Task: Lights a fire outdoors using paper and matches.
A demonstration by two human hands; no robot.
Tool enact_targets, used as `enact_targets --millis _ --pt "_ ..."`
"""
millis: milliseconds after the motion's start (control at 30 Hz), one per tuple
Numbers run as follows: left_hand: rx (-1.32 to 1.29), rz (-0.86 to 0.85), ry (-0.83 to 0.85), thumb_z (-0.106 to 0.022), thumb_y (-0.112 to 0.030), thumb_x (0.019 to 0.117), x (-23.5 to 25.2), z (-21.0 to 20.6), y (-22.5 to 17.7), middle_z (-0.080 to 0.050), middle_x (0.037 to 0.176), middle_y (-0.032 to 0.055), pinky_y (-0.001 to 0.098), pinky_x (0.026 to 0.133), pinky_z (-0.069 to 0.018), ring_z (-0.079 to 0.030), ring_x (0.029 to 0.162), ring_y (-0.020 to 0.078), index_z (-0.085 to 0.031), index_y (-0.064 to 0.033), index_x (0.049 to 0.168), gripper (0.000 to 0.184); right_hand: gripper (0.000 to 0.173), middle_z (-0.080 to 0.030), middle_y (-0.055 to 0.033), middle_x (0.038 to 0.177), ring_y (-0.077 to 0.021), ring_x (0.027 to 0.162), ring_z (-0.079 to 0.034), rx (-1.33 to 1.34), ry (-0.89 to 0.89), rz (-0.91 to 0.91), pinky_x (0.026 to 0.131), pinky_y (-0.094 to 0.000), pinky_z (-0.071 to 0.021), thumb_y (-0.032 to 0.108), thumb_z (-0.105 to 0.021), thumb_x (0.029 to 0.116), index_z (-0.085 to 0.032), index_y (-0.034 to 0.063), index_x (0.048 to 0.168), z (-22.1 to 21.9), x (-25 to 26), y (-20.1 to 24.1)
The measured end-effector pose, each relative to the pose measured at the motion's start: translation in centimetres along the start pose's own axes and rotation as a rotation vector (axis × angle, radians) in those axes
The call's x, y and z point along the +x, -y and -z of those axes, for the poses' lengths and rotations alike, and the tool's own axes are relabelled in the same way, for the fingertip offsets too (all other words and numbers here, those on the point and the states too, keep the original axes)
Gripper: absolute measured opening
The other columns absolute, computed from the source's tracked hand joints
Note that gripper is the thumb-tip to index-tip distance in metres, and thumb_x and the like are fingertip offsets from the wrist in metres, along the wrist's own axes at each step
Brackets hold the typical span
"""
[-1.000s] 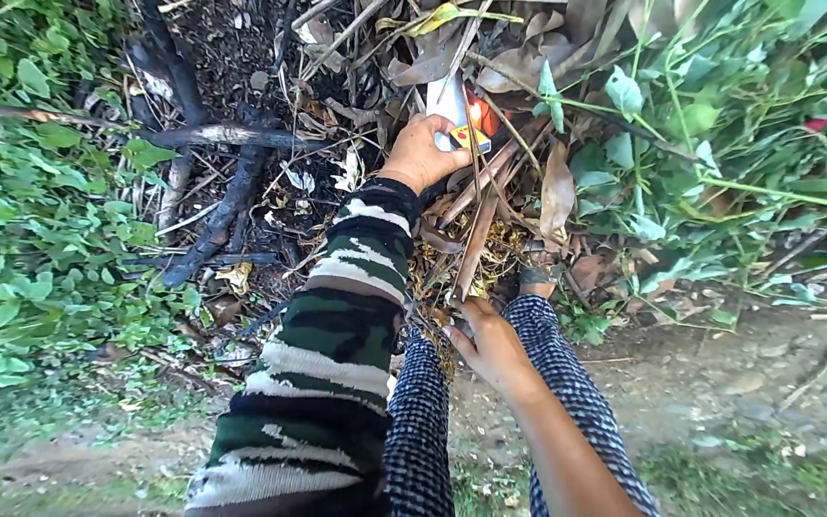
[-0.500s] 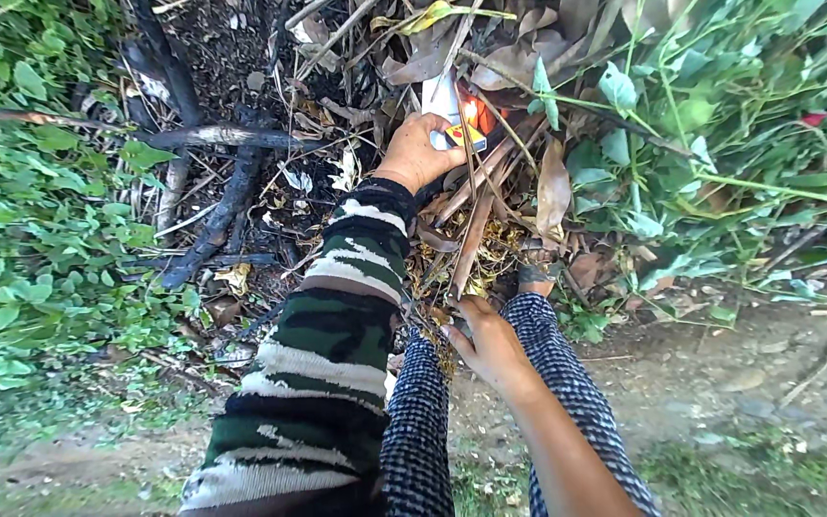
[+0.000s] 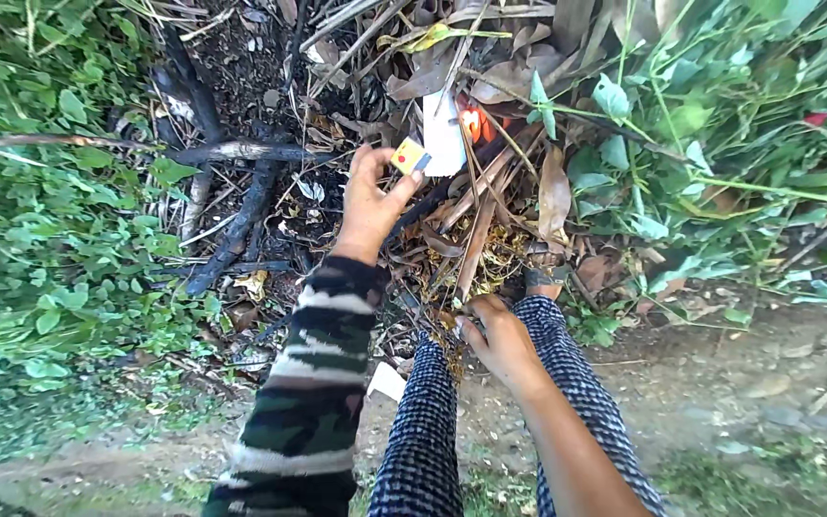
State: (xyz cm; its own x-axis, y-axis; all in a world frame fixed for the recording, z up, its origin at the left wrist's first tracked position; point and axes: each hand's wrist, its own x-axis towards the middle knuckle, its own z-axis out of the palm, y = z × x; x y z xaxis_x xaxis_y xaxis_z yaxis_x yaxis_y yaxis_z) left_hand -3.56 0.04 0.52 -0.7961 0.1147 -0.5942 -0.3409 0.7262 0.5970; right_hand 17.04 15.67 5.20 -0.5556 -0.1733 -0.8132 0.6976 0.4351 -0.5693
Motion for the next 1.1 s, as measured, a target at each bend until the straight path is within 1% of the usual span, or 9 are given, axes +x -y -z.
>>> enact_targets --millis 133,267,367,467,667,800,900,967,1100 --pt "-0.118 0.015 -0.097 -0.069 -0.026 0.0923 -7.9 1.1 2.2 -0.037 0.158 0.0199 0.039 0.098 -0.0572 -0.056 0.133 0.0232 -0.05 0.0003 0.14 0.058 0.038 -0.068 -0.0164 0.096 -0.0286 0.086 -0.067 0.047 -0.075 0.071 0.079 -0.0461 -0.0549 0.025 -0.05 0.1065 -0.068 -0.0029 0.089 -0.4 -0.1 0.0" --pt "-0.223 0.058 -0.157 -0.068 -0.025 0.0895 -16.6 -0.3 4.5 -0.062 0.13 0.0145 0.0345 0.083 -0.0604 -0.068 0.104 0.0154 -0.043 0.0071 0.137 0.063 0.035 -0.072 -0.0153 0.111 -0.0262 0.098 -0.071 0.186 -0.026 0.134 0.09 -0.0453 -0.0572 0.018 -0.044 0.1047 -0.068 0.0007 0.124 -1.4 0.3 -0.3" --pt "-0.308 0.147 -0.117 -0.069 -0.019 0.0889 -22.3 -2.5 5.4 -0.066 0.115 0.0144 0.0299 0.079 -0.0611 -0.07 0.094 0.012 -0.041 0.0138 0.133 0.062 0.05 -0.071 -0.015 0.12 -0.0231 0.105 -0.07 0.353 0.095 0.251 0.097 -0.0426 -0.056 0.036 -0.048 0.1071 -0.059 -0.0002 0.139 -2.1 0.3 -0.4" --pt "-0.353 0.128 -0.058 -0.074 -0.02 0.0866 -26.3 -4.8 6.3 -0.063 0.123 0.0172 0.0315 0.083 -0.0614 -0.069 0.102 0.0146 -0.046 0.0133 0.132 0.063 0.065 -0.067 -0.0189 0.129 -0.0242 0.112 -0.068 0.414 0.239 0.346 0.101 -0.0431 -0.0546 0.047 -0.054 0.1024 -0.053 -0.0023 0.145 -3.2 0.0 -0.1" --pt "-0.361 0.11 -0.09 -0.079 -0.018 0.0819 -30.8 -6.3 7.2 -0.064 0.123 0.0174 0.0289 0.099 -0.0556 -0.065 0.113 0.0112 -0.049 0.0139 0.131 0.066 0.072 -0.058 -0.0254 0.141 -0.0348 0.131 -0.057 0.253 0.528 0.359 0.113 -0.0492 -0.044 0.027 -0.079 0.0895 -0.05 -0.0011 0.149 -4.6 -1.0 1.7" --pt "-0.062 0.298 0.083 -0.086 -0.024 0.077 -34.3 -2.3 6.2 -0.054 0.143 0.028 0.0468 0.1 -0.0558 -0.064 0.123 0.0322 -0.033 0.0088 0.152 0.097 0.057 -0.058 -0.0252 0.141 -0.0364 0.131 -0.057 0.128 0.694 0.374 0.114 -0.0494 -0.0428 0.002 -0.069 0.0927 -0.051 -0.0006 0.147 -6.0 -1.0 3.2" --pt "0.279 0.637 0.358 -0.088 -0.037 0.0778 -36.8 0.6 6.0 -0.039 0.155 0.0332 0.0697 0.105 -0.0433 -0.045 0.137 0.0545 -0.032 0.0003 0.158 0.105 0.054 -0.057 -0.0239 0.142 -0.0355 0.132 -0.056 0.028 0.667 0.299 0.114 -0.049 -0.0429 0.0 -0.062 0.0955 -0.05 0.0005 0.148 -5.2 -0.3 4.1" --pt "0.372 0.832 0.551 -0.083 -0.052 0.0805 -38.1 0.8 7.4 -0.033 0.159 0.0322 0.0712 0.104 -0.0429 -0.042 0.138 0.0572 -0.036 -0.0082 0.159 0.101 0.054 -0.055 -0.0228 0.146 -0.0338 0.135 -0.054 -0.036 0.614 0.24 0.115 -0.0471 -0.0418 -0.002 -0.059 0.0961 -0.049 0.0017 0.149 -4.7 0.1 4.3" --pt "0.432 0.81 0.575 -0.078 -0.057 0.0831 -38.0 -0.9 8.8 -0.045 0.155 0.0247 0.0652 0.101 -0.0475 -0.051 0.133 0.0493 -0.048 -0.0113 0.152 0.088 0.057 -0.052 -0.0189 0.15 -0.0317 0.137 -0.054 -0.158 0.533 0.202 0.113 -0.0479 -0.0446 -0.007 -0.053 0.0946 -0.051 0.0076 0.15 -4.7 0.7 4.3"
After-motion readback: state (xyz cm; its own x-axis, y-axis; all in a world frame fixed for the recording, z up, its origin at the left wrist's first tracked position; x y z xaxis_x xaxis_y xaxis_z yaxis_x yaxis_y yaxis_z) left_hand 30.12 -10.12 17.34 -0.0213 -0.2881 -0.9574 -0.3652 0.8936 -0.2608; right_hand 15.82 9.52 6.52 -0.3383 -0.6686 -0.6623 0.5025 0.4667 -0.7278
